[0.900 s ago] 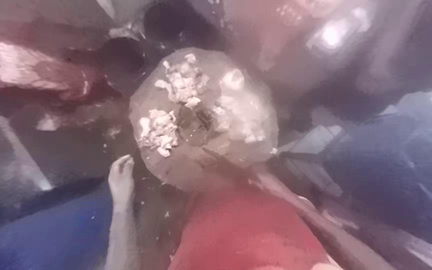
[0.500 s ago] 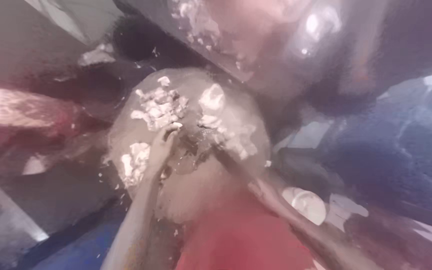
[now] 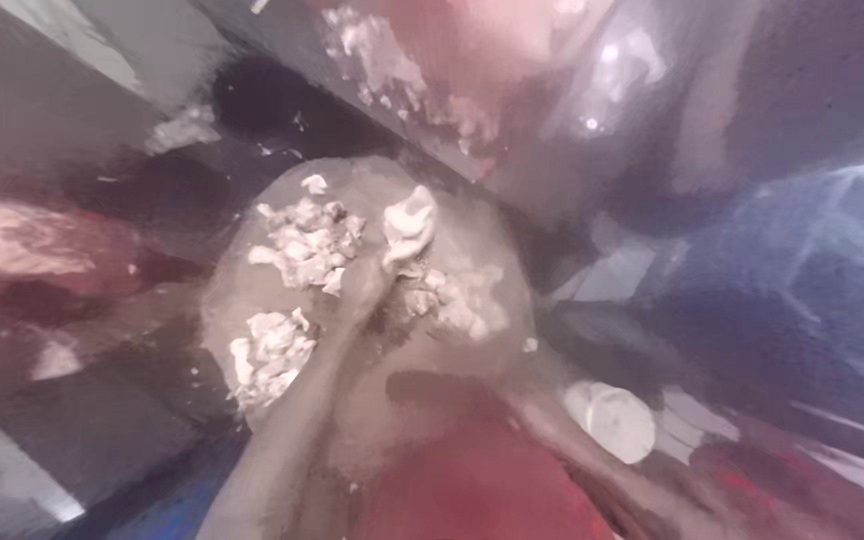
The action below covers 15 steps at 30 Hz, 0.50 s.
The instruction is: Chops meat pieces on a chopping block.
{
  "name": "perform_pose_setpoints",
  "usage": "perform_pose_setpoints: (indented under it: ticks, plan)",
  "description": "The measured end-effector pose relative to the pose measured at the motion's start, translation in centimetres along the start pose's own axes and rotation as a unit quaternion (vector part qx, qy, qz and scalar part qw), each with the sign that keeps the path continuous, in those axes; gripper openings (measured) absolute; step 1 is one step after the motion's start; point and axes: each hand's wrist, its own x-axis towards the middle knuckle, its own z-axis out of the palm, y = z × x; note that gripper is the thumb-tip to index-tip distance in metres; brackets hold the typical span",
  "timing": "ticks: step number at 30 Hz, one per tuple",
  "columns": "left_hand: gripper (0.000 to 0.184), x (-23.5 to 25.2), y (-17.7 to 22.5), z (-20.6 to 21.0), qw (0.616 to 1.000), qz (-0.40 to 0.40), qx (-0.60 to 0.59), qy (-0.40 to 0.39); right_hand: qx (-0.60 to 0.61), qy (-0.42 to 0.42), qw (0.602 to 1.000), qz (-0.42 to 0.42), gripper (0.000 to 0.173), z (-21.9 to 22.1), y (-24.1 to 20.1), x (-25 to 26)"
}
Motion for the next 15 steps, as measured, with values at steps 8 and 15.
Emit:
perform_pose_setpoints:
  ticks: [8,15]
  plan:
    - [0.029,-15.6,-3.0,-11.8,0.986,-0.08,-0.146,0.01,0.156,0.002,0.988,0.0,0.047,2.5,1.9,1.6]
    - [0.028,-23.1,-5.0,-3.4,0.958,-0.063,-0.277,0.035,0.325,0.052,0.942,0.072,0.055,0.5,0.3,1.3]
